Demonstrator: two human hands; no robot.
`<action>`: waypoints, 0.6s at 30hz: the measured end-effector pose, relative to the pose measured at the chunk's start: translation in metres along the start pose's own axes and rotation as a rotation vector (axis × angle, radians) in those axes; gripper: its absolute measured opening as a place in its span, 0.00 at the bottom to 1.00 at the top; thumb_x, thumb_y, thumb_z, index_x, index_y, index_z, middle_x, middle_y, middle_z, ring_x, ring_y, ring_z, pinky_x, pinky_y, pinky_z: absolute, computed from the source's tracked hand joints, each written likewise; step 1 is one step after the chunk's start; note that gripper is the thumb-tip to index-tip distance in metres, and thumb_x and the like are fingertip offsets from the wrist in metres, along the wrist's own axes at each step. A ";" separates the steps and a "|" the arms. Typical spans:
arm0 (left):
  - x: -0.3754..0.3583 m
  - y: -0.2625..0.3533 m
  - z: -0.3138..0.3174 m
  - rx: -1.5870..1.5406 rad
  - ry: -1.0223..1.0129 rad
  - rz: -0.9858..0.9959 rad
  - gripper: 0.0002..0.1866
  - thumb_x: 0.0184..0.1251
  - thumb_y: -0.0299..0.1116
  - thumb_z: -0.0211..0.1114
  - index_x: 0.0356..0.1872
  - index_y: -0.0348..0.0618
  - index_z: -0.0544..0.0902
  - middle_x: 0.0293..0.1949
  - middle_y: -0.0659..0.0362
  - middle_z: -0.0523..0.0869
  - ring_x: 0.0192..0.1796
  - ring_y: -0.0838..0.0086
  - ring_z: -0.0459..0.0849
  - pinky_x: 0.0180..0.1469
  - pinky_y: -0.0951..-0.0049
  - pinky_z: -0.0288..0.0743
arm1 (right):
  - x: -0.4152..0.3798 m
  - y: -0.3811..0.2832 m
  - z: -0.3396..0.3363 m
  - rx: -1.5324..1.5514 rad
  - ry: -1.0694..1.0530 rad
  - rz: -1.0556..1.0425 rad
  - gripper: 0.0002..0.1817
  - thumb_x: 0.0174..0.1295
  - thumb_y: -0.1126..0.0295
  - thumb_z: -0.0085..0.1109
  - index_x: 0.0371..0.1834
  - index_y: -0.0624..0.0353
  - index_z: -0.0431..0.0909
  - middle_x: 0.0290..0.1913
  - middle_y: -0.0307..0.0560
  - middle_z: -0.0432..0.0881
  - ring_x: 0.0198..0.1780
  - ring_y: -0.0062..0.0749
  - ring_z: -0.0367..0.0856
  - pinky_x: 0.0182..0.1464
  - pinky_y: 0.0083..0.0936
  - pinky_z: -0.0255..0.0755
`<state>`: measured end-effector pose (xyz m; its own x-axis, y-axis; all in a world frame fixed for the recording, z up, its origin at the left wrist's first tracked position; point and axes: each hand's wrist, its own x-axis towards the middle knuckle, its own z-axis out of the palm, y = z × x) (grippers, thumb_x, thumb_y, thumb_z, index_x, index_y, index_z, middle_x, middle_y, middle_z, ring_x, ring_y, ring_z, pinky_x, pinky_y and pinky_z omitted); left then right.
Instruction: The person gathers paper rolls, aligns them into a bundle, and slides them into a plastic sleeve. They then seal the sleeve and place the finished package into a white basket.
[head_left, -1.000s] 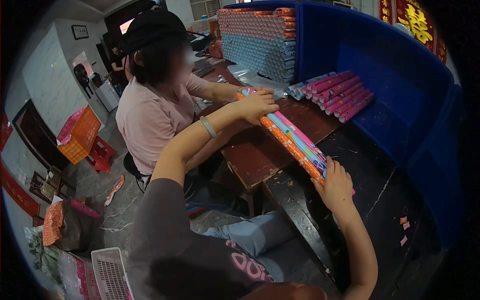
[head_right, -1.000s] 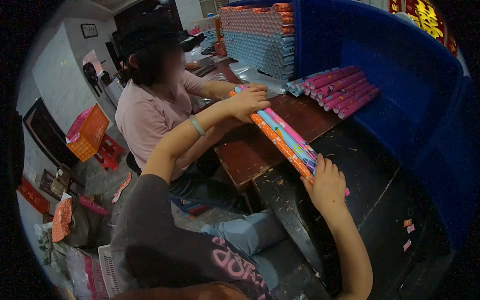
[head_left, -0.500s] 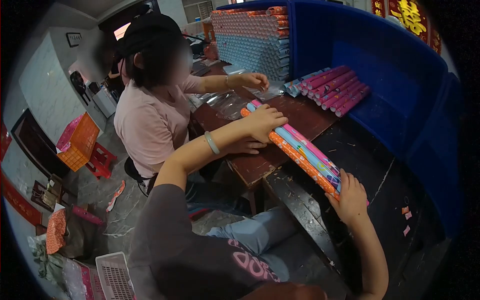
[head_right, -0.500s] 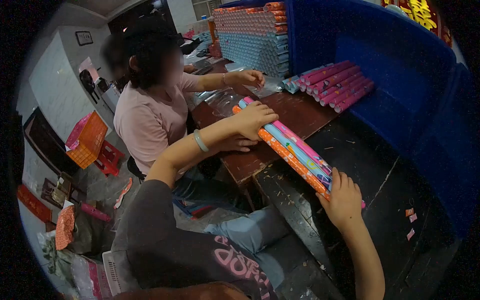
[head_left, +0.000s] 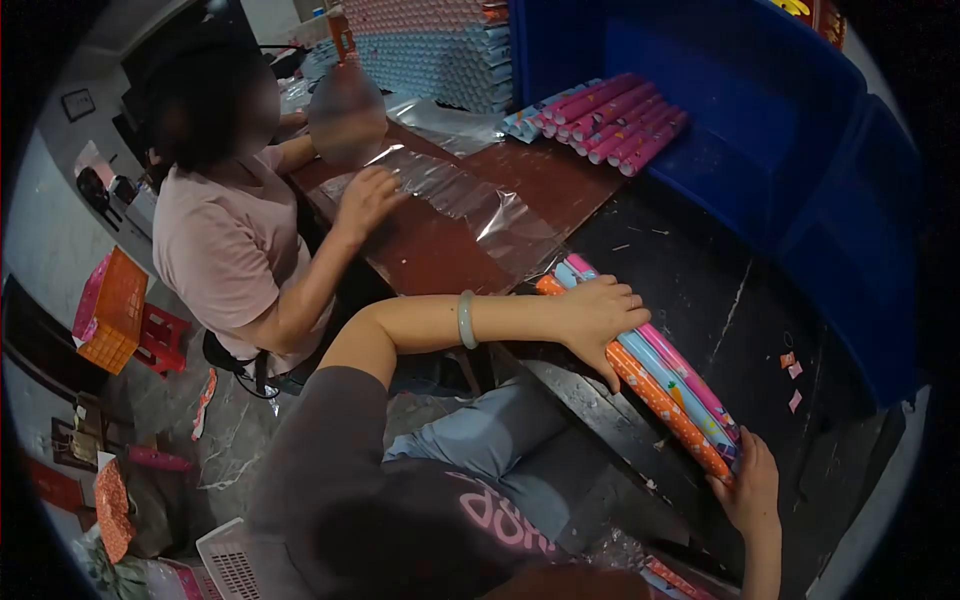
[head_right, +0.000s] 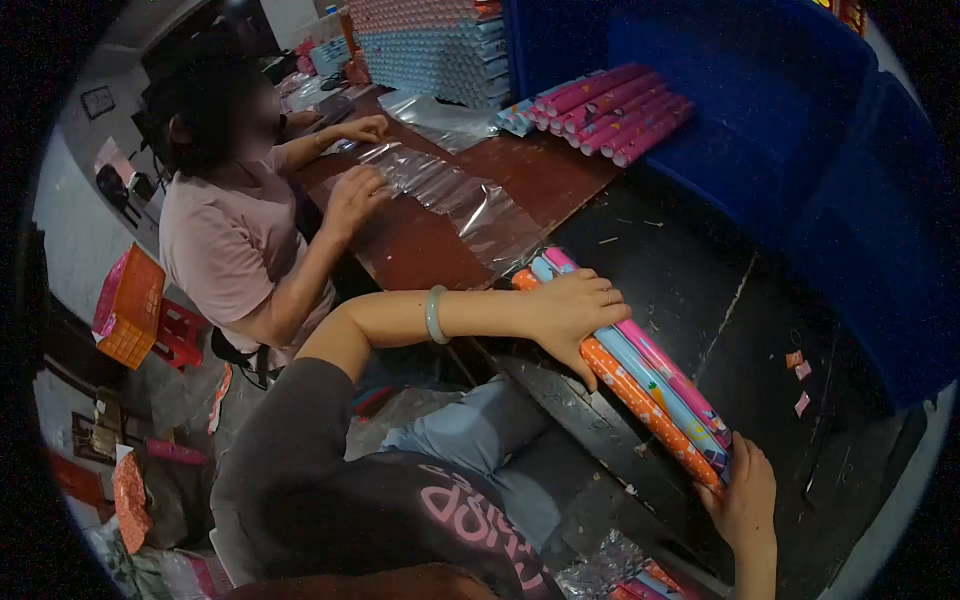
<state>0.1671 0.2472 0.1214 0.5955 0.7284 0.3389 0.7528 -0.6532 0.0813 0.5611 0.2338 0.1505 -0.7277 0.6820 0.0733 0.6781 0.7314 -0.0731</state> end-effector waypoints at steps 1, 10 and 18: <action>0.007 0.010 0.003 -0.007 0.033 0.042 0.49 0.32 0.72 0.70 0.49 0.38 0.76 0.45 0.51 0.79 0.49 0.61 0.77 0.50 0.64 0.66 | -0.013 0.003 0.001 0.017 -0.001 0.030 0.45 0.45 0.65 0.74 0.66 0.66 0.59 0.59 0.63 0.69 0.59 0.57 0.70 0.61 0.44 0.65; 0.011 -0.028 -0.025 -0.110 -0.162 0.279 0.59 0.34 0.62 0.76 0.66 0.33 0.63 0.64 0.42 0.69 0.69 0.48 0.63 0.72 0.50 0.50 | -0.030 0.014 -0.001 0.088 -0.016 0.090 0.44 0.44 0.64 0.73 0.65 0.64 0.61 0.59 0.61 0.70 0.59 0.57 0.70 0.62 0.44 0.64; 0.012 -0.027 0.004 -0.316 -0.055 0.199 0.39 0.38 0.47 0.78 0.52 0.33 0.74 0.50 0.43 0.78 0.55 0.51 0.76 0.58 0.59 0.69 | 0.022 -0.013 0.007 0.085 0.067 -0.037 0.41 0.45 0.65 0.73 0.63 0.66 0.62 0.55 0.62 0.72 0.54 0.56 0.73 0.57 0.42 0.69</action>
<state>0.1549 0.2747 0.1190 0.7416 0.5856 0.3272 0.5027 -0.8082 0.3069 0.5352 0.2393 0.1460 -0.7417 0.6551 0.1441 0.6374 0.7552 -0.1528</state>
